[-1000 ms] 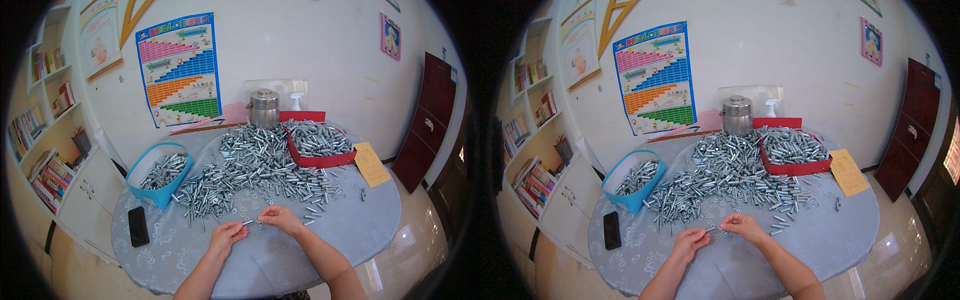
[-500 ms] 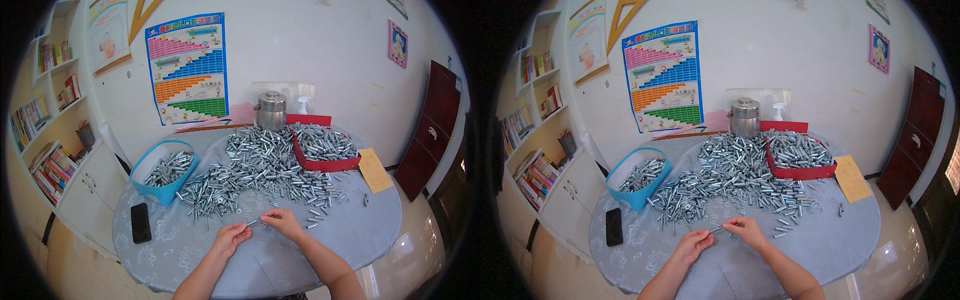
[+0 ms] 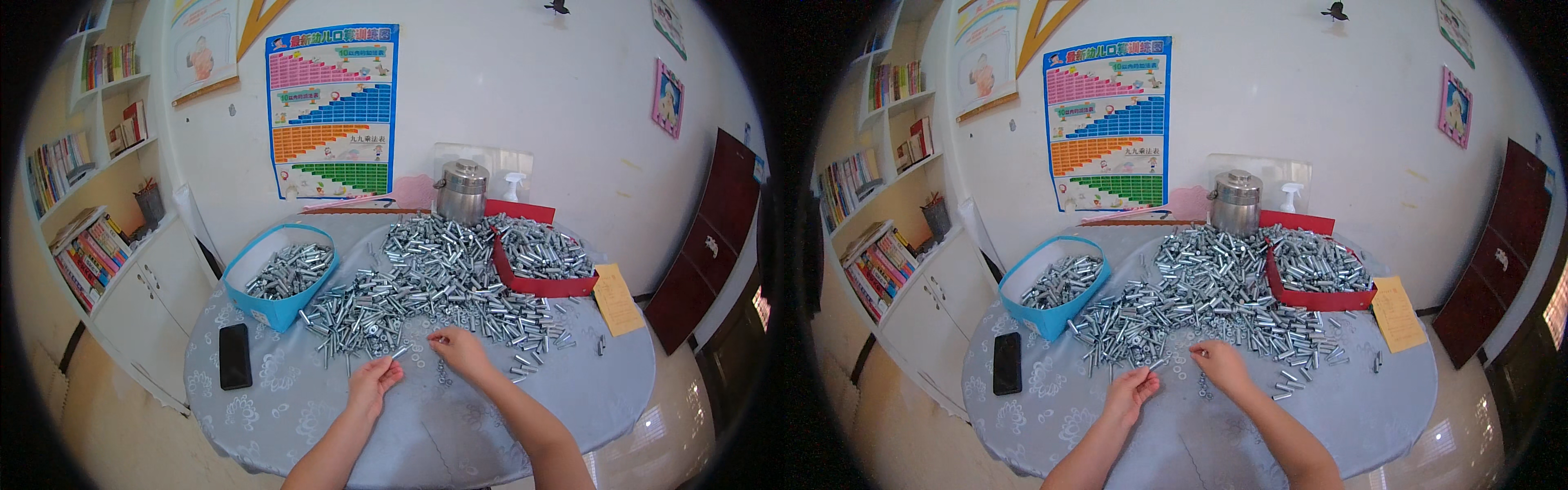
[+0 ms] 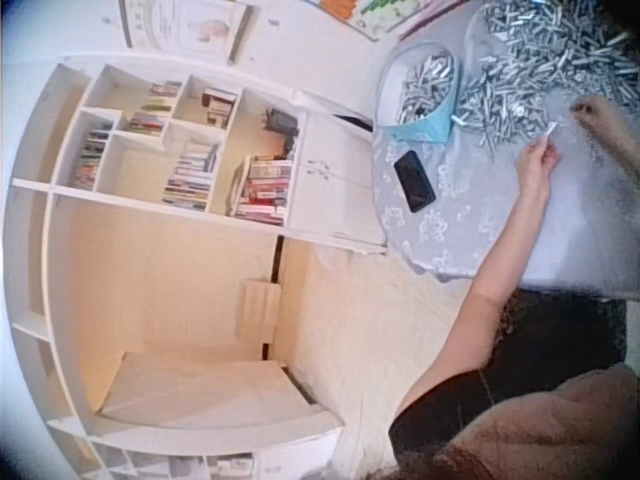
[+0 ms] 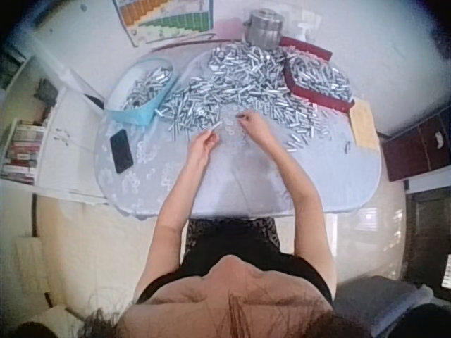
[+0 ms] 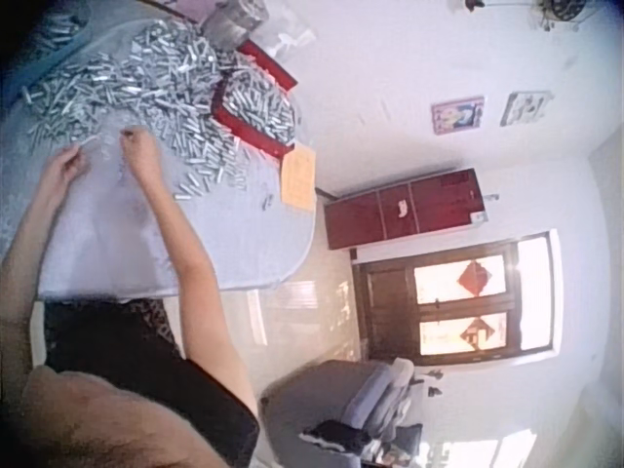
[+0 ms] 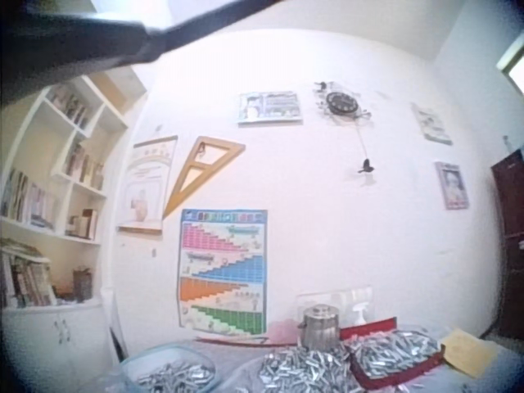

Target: The person sits at a table covered with a large pile of metal bolts and washers. They repeatedly pick up a bolt and a washer, thread the washer onto the bolt, and place the assembled unit into a blue plastic basket on the left side of the table.

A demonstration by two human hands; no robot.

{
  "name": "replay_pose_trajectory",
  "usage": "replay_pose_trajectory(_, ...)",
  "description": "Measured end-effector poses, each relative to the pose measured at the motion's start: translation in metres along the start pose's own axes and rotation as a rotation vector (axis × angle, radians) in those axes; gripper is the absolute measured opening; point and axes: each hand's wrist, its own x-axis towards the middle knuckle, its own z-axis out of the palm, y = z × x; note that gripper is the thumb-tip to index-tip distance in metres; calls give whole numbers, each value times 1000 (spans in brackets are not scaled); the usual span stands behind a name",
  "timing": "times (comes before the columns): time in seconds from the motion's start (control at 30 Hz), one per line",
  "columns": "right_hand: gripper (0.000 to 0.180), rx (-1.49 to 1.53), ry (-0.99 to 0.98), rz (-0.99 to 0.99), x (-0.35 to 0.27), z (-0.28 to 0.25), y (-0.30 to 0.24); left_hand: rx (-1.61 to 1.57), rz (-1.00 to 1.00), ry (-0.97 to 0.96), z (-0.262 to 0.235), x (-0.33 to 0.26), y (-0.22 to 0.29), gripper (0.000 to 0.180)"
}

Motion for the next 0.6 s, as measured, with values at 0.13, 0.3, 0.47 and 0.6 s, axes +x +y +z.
replay_pose_trajectory(0.13,20,-163,52,-70,22,25,8,-7,40,44,-2,1,7,15)
replay_pose_trajectory(0.3,16,-320,79,-126,29,34,2,-43,71,50,-11,6,7,15)
replay_pose_trajectory(0.47,14,-266,71,-147,31,33,7,-29,50,38,-6,3,8,15)
replay_pose_trajectory(0.6,13,-121,11,-37,26,25,-2,-32,40,42,-5,3,7,14)
